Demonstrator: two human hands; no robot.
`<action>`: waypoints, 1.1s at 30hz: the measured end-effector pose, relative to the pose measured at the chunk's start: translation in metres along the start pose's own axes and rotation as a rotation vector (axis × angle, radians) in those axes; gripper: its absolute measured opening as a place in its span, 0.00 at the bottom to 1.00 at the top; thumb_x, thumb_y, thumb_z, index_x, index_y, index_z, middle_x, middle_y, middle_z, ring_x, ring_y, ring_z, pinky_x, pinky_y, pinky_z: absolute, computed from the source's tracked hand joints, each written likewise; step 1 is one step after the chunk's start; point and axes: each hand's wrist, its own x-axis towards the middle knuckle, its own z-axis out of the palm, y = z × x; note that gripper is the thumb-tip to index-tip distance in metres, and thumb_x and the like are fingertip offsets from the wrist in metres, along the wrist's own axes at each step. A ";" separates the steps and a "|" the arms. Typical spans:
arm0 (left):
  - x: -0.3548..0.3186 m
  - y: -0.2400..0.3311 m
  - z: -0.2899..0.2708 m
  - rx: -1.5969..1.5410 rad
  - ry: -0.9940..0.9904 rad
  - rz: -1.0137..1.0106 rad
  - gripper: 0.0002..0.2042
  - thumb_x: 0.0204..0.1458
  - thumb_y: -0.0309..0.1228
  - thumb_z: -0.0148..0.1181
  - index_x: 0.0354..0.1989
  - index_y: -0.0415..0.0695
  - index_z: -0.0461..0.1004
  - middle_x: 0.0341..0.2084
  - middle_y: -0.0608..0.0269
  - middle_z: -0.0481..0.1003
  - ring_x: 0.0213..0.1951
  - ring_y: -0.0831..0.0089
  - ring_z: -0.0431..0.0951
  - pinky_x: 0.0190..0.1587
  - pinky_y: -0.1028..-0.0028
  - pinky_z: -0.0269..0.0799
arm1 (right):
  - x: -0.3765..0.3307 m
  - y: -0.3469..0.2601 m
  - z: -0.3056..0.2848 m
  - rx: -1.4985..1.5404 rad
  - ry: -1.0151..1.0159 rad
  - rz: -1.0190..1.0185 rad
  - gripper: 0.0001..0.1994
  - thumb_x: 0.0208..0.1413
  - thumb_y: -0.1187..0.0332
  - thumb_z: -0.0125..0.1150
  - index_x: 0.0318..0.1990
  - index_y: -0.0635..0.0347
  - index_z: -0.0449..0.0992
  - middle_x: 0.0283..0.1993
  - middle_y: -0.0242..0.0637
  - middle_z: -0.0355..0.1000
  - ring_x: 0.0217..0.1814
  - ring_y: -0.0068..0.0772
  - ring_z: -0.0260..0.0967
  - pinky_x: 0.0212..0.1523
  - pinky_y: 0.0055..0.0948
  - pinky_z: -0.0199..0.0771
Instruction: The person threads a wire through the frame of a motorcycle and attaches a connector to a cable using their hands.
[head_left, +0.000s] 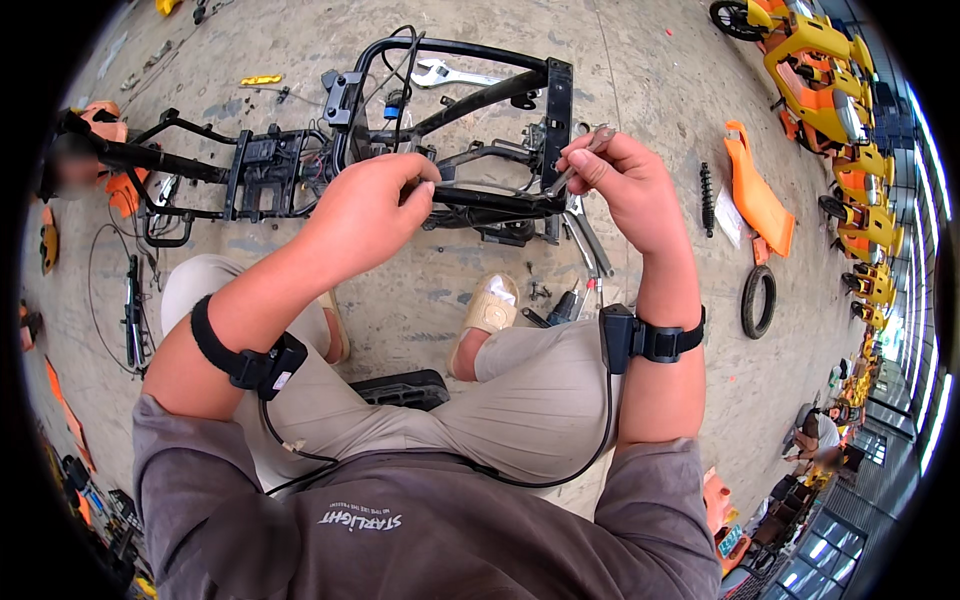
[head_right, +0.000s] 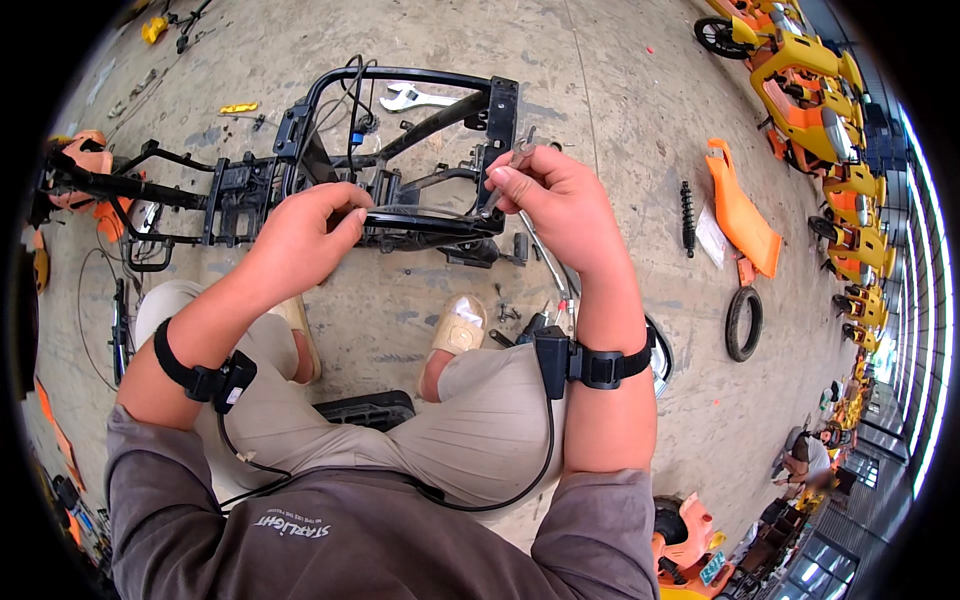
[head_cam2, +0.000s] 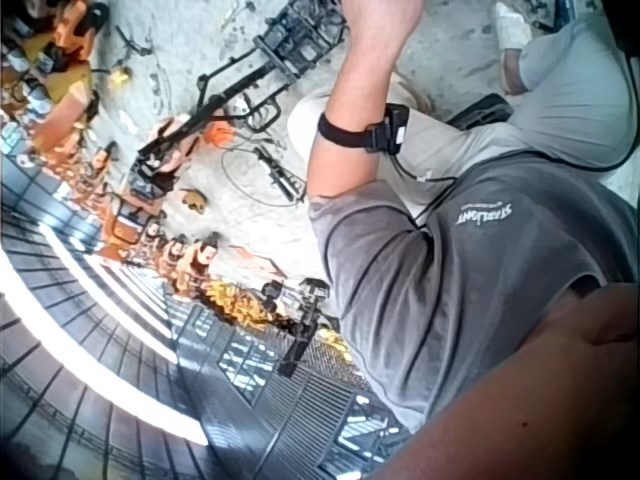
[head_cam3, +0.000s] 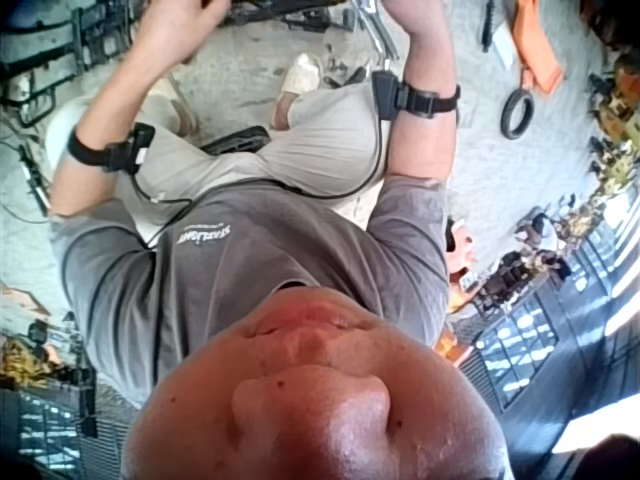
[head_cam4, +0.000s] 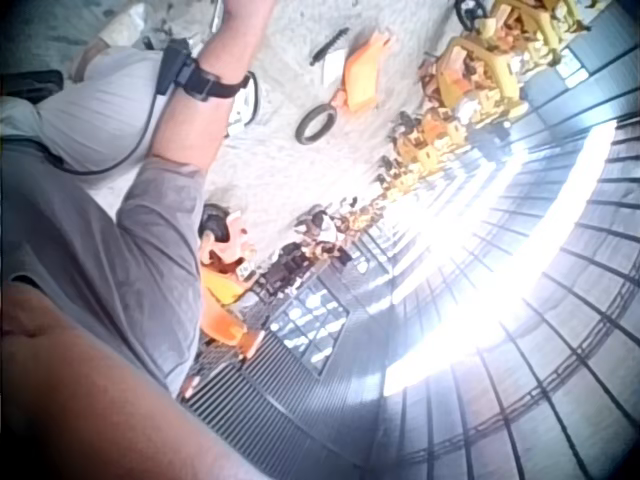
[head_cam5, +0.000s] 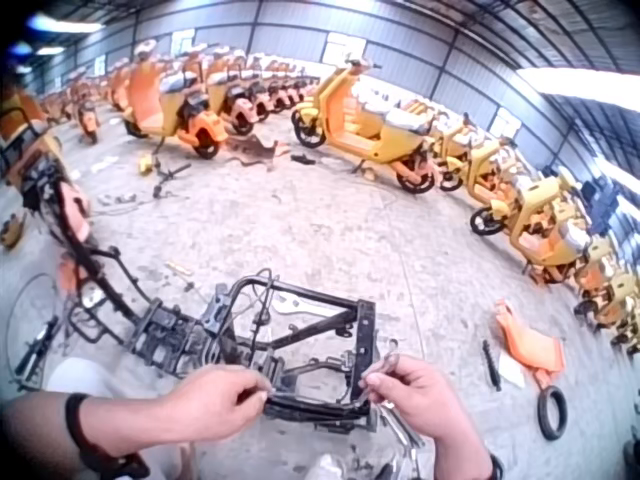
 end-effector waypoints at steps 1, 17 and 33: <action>0.000 0.001 0.001 -0.033 -0.024 -0.011 0.09 0.60 0.29 0.59 0.45 0.38 0.77 0.31 0.57 0.77 0.30 0.69 0.76 0.37 0.69 0.73 | 0.000 -0.001 0.000 -0.008 0.006 0.011 0.08 0.63 0.70 0.63 0.39 0.68 0.78 0.39 0.35 0.77 0.34 0.21 0.71 0.38 0.24 0.74; -0.006 0.008 0.006 0.070 -0.211 0.301 0.11 0.59 0.33 0.59 0.43 0.40 0.79 0.33 0.52 0.78 0.37 0.53 0.79 0.41 0.61 0.75 | -0.004 -0.002 0.005 -0.279 0.007 0.041 0.04 0.55 0.74 0.68 0.33 0.61 0.77 0.27 0.28 0.74 0.29 0.16 0.67 0.32 0.21 0.68; -0.016 0.019 0.008 0.042 -0.195 0.391 0.11 0.59 0.32 0.59 0.45 0.41 0.80 0.35 0.53 0.81 0.39 0.53 0.81 0.41 0.60 0.76 | -0.014 -0.008 0.022 -0.522 0.007 -0.058 0.03 0.56 0.80 0.64 0.34 0.64 0.75 0.32 0.34 0.79 0.36 0.21 0.75 0.39 0.25 0.75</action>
